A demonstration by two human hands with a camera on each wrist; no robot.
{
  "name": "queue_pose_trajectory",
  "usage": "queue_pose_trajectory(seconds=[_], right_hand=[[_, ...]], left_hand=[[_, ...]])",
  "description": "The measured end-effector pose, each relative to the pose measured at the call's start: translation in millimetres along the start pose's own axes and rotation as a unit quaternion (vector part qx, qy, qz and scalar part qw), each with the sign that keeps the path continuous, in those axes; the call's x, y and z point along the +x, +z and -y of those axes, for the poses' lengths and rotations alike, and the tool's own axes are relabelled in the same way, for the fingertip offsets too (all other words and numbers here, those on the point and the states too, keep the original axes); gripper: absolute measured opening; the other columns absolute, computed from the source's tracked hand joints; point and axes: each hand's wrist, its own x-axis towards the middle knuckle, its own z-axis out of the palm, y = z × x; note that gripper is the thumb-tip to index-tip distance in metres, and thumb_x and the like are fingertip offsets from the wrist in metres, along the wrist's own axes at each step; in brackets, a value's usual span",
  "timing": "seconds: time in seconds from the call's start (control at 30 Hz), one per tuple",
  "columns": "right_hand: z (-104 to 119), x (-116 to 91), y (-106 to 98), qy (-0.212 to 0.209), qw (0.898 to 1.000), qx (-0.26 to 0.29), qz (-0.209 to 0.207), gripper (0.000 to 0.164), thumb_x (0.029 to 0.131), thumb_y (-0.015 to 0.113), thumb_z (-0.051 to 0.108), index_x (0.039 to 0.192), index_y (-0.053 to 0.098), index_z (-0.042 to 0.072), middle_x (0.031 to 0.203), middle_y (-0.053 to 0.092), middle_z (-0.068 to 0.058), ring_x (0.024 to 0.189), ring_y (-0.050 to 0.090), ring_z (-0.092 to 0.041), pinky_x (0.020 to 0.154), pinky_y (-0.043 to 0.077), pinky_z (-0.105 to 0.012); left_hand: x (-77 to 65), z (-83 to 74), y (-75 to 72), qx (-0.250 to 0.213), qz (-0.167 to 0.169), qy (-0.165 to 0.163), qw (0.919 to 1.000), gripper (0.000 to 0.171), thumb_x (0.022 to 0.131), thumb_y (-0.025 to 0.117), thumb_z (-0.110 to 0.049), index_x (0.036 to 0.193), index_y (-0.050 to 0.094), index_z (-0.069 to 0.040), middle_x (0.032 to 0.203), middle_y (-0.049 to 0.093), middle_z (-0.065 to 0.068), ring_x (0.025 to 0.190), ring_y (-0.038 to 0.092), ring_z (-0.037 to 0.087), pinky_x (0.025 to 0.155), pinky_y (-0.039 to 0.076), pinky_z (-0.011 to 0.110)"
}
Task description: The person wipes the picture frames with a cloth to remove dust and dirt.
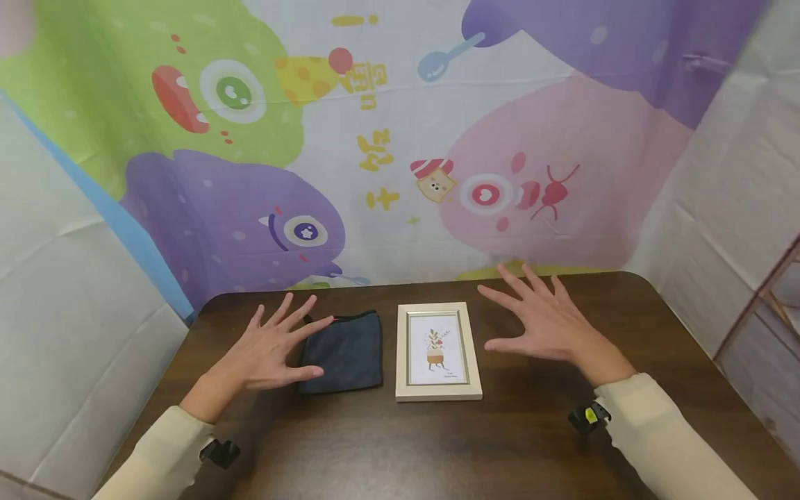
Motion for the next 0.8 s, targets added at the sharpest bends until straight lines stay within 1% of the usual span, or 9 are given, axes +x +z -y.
queue_pose_trajectory(seconds=[0.1, 0.2, 0.33, 0.5, 0.6, 0.7, 0.73, 0.8], right_hand=[[-2, 2, -3, 0.000, 1.000, 0.029, -0.007, 0.092, 0.078, 0.068, 0.075, 0.156, 0.026, 0.050, 0.173, 0.013, 0.001, 0.157, 0.018, -0.044, 0.111, 0.022, -0.079], [-3, 2, -6, -0.006, 0.996, 0.087, -0.025, 0.089, 0.083, 0.073, 0.062, 0.157, 0.028, 0.046, 0.173, 0.015, 0.001, 0.156, 0.020, -0.045, 0.108, 0.027, -0.078], [-1, 3, -7, -0.018, 0.983, 0.173, -0.049, 0.086, 0.085, 0.078, 0.045, 0.157, 0.032, 0.039, 0.172, 0.019, -0.001, 0.156, 0.021, -0.042, 0.107, 0.029, -0.078], [2, 3, -3, -0.025, 0.968, 0.240, -0.065, 0.085, 0.085, 0.079, 0.035, 0.157, 0.034, 0.038, 0.171, 0.019, 0.001, 0.156, 0.022, -0.040, 0.108, 0.027, -0.078], [4, 3, 4, -0.044, 0.958, 0.271, -0.083, 0.085, 0.083, 0.080, 0.026, 0.156, 0.037, 0.033, 0.170, 0.022, -0.001, 0.154, 0.023, -0.038, 0.108, 0.037, -0.068], [6, 2, 14, -0.073, 0.950, 0.287, -0.097, 0.083, 0.082, 0.080, 0.018, 0.155, 0.041, 0.026, 0.169, 0.024, -0.004, 0.152, 0.026, -0.032, 0.101, 0.048, -0.051], [7, 2, 17, -0.081, 0.948, 0.291, -0.100, 0.083, 0.081, 0.080, 0.018, 0.154, 0.043, 0.025, 0.169, 0.025, -0.004, 0.152, 0.027, -0.028, 0.098, 0.051, -0.045], [8, 2, 23, -0.094, 0.945, 0.299, -0.098, 0.081, 0.081, 0.080, 0.017, 0.154, 0.044, 0.023, 0.170, 0.024, -0.004, 0.150, 0.029, -0.018, 0.095, 0.053, -0.040]], left_hand=[[0.2, -0.5, 0.4, 0.000, 0.003, -0.001, 1.0000, 0.085, 0.084, 0.051, -0.083, 0.157, 0.024, -0.049, 0.173, 0.011, -0.001, 0.159, 0.010, 0.042, 0.114, 0.018, 0.080], [0.9, -1.2, 0.8, 0.000, 0.006, 0.001, 1.0000, 0.085, 0.084, 0.051, -0.083, 0.157, 0.024, -0.048, 0.173, 0.012, -0.001, 0.159, 0.010, 0.042, 0.114, 0.018, 0.080], [1.6, -1.5, 1.1, 0.000, 0.008, 0.002, 1.0000, 0.086, 0.084, 0.051, -0.083, 0.157, 0.024, -0.048, 0.173, 0.011, -0.001, 0.159, 0.010, 0.042, 0.113, 0.018, 0.080], [0.8, 0.1, 2.3, 0.002, 0.008, -0.003, 1.0000, 0.086, 0.084, 0.051, -0.083, 0.157, 0.023, -0.049, 0.173, 0.011, 0.000, 0.159, 0.010, 0.043, 0.113, 0.020, 0.080], [0.4, 0.6, 3.3, 0.000, 0.010, -0.004, 0.9999, 0.086, 0.084, 0.052, -0.083, 0.158, 0.024, -0.048, 0.173, 0.011, 0.000, 0.159, 0.010, 0.043, 0.112, 0.021, 0.080], [0.4, 0.5, 4.2, -0.005, 0.012, -0.004, 0.9999, 0.086, 0.084, 0.052, -0.082, 0.158, 0.024, -0.048, 0.173, 0.011, -0.001, 0.159, 0.010, 0.043, 0.112, 0.021, 0.080], [0.4, 0.3, 4.4, -0.006, 0.013, -0.004, 0.9999, 0.086, 0.084, 0.052, -0.082, 0.158, 0.024, -0.048, 0.173, 0.010, -0.001, 0.159, 0.009, 0.043, 0.112, 0.021, 0.080], [0.5, -0.1, 4.7, -0.007, 0.013, -0.004, 0.9999, 0.086, 0.084, 0.052, -0.082, 0.158, 0.024, -0.047, 0.173, 0.010, -0.001, 0.159, 0.009, 0.043, 0.112, 0.021, 0.081]])
